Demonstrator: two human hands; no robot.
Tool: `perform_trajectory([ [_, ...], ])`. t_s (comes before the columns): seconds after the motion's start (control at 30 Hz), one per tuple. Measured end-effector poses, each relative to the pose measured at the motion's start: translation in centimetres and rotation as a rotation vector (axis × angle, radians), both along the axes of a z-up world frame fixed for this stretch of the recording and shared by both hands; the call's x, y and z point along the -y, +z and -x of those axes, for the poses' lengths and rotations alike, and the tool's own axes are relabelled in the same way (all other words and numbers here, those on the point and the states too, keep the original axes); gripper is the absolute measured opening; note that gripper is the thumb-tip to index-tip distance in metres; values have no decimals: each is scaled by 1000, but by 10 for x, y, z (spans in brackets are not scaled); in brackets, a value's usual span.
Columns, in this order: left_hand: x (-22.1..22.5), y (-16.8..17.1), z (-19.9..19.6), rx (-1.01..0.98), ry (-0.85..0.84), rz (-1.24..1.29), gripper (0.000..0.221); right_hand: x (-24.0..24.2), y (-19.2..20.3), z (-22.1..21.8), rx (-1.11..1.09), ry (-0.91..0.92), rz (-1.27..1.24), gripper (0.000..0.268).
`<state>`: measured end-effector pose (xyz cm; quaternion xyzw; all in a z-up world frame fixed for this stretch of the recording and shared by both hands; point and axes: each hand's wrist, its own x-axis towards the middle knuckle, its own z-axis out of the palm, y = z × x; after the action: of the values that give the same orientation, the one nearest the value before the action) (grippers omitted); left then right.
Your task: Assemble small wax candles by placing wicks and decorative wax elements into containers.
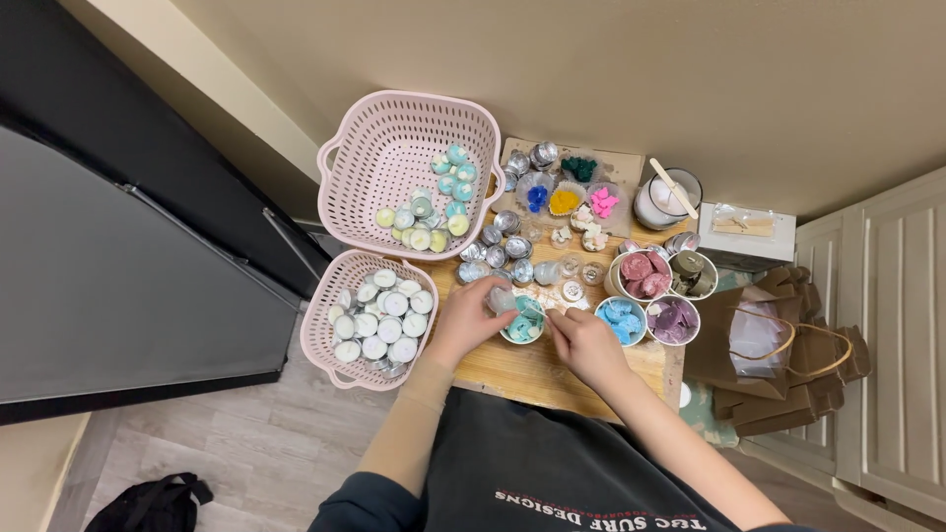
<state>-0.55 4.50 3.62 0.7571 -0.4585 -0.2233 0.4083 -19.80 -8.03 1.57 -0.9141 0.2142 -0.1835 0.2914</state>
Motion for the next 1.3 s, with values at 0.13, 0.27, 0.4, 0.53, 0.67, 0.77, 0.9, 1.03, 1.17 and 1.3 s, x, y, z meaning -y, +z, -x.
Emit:
perform_trajectory([
  [0.13,-15,-21,9,-118,61,93,40,-4,-35,10,-106,27,83,13],
  [0.27,-28,-68,24,-400,234,31,36,-5,-18,3,-38,15,111,11],
  [0.4,-29,-77,40,-735,318,8,29,-2,-17,-4,-56,-18,137,11],
  [0.53,-28,-82,48,-711,266,52,26,-1,-47,1,-144,43,156,13],
  [0.67,-26,-89,50,-705,244,95,27,3,-49,2,-151,95,161,12],
  [0.77,-27,-94,50,-740,224,89,28,6,-45,1,-167,103,178,12],
  [0.9,-30,-99,48,-832,110,150,28,17,-36,0,-182,22,148,25],
  [1.03,-46,-105,39,-890,133,112,30,11,-12,0,-85,-76,-34,24],
  [1.17,-62,-108,36,-770,318,110,36,8,-22,4,-19,-135,-158,19],
  [1.3,-61,-79,40,-405,460,86,46,5,-32,7,-8,-160,-184,16],
])
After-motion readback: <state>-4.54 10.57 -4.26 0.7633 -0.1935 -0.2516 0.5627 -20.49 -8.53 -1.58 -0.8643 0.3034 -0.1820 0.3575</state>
